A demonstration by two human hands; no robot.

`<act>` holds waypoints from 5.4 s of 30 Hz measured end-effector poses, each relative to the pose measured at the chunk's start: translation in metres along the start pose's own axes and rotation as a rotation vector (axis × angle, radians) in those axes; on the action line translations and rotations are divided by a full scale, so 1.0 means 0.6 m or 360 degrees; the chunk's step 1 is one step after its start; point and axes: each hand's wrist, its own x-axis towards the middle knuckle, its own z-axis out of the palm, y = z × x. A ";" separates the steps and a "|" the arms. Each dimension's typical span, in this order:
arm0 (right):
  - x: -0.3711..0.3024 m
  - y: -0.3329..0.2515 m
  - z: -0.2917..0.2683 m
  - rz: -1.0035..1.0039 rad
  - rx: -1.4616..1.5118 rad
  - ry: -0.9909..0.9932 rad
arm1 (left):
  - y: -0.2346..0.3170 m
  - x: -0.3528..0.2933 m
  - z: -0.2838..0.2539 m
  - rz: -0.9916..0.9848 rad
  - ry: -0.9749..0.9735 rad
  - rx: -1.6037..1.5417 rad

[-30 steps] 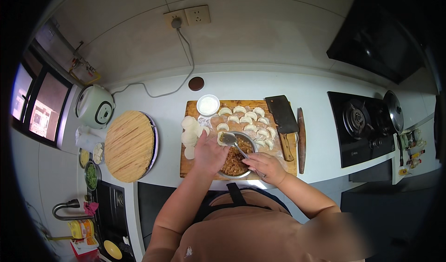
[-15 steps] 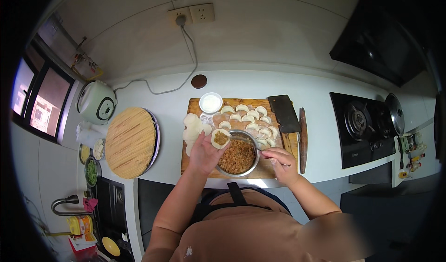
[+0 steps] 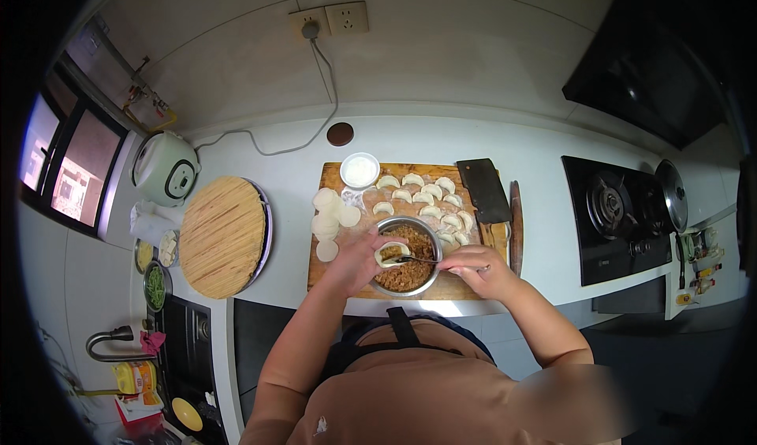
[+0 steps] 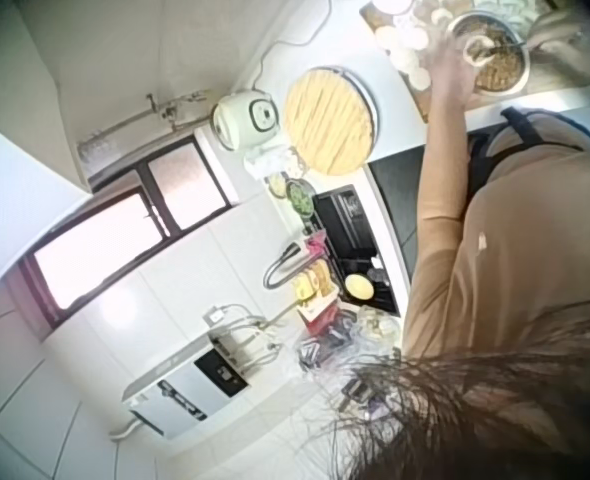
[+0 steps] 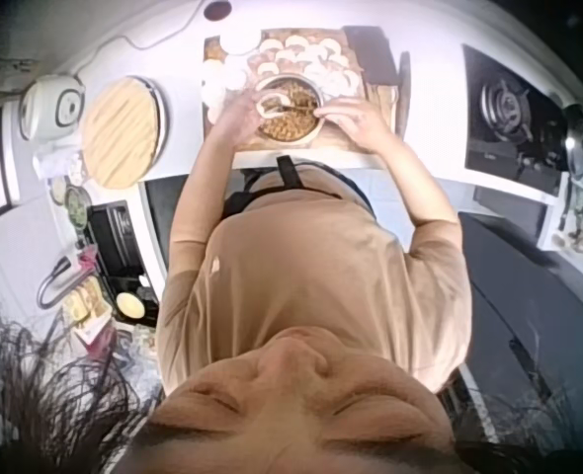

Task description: The person prepares dumplings by placing a spoonful of filling onto round dough wrappers, then folding and pinching the edges to seal them. The finished dumplings are placed on a wooden board next to the filling bowl.

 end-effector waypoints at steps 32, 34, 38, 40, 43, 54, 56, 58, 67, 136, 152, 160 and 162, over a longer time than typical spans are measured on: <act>-0.046 0.121 0.083 0.0122 -0.0581 0.0092 | -0.016 0.003 -0.047 0.0425 0.0295 0.0012; -0.059 0.129 0.095 0.0107 -0.0740 -0.0045 | -0.019 0.000 -0.035 0.0472 0.0282 0.0384; -0.078 0.133 0.105 0.0060 -0.0871 -0.0038 | -0.028 -0.001 -0.028 0.0531 0.0262 0.0687; -0.085 0.130 0.105 0.0064 -0.0936 -0.0124 | -0.033 0.001 -0.026 0.0594 0.0298 0.0839; -0.088 0.132 0.101 0.0061 -0.0943 -0.0132 | -0.034 0.003 -0.016 0.0674 0.0307 0.0998; 0.017 0.023 0.103 0.0357 0.1036 0.0408 | -0.023 -0.039 0.059 0.0599 0.0195 0.0748; 0.027 0.008 0.113 0.0362 0.1419 0.0507 | -0.027 -0.038 0.061 0.0675 0.0139 0.0743; 0.033 -0.009 0.112 0.0339 0.1565 0.0569 | -0.031 -0.041 0.060 0.0719 0.0105 0.0679; 0.036 -0.024 0.104 0.0304 0.1482 0.0691 | -0.039 -0.048 0.060 0.0755 0.0035 0.0401; 0.057 -0.044 0.036 -0.0514 -0.0384 0.0689 | -0.028 -0.068 0.067 0.0877 -0.0064 0.1303; 0.060 -0.057 0.034 -0.0436 -0.0250 0.0595 | -0.018 -0.067 0.085 0.1187 0.0085 0.1738; 0.057 -0.057 0.053 -0.0378 -0.0064 0.0727 | -0.033 -0.052 0.066 0.0952 0.0019 0.1361; 0.060 -0.064 0.048 -0.0378 -0.0124 0.0692 | -0.033 -0.052 0.061 0.0969 0.0028 0.1389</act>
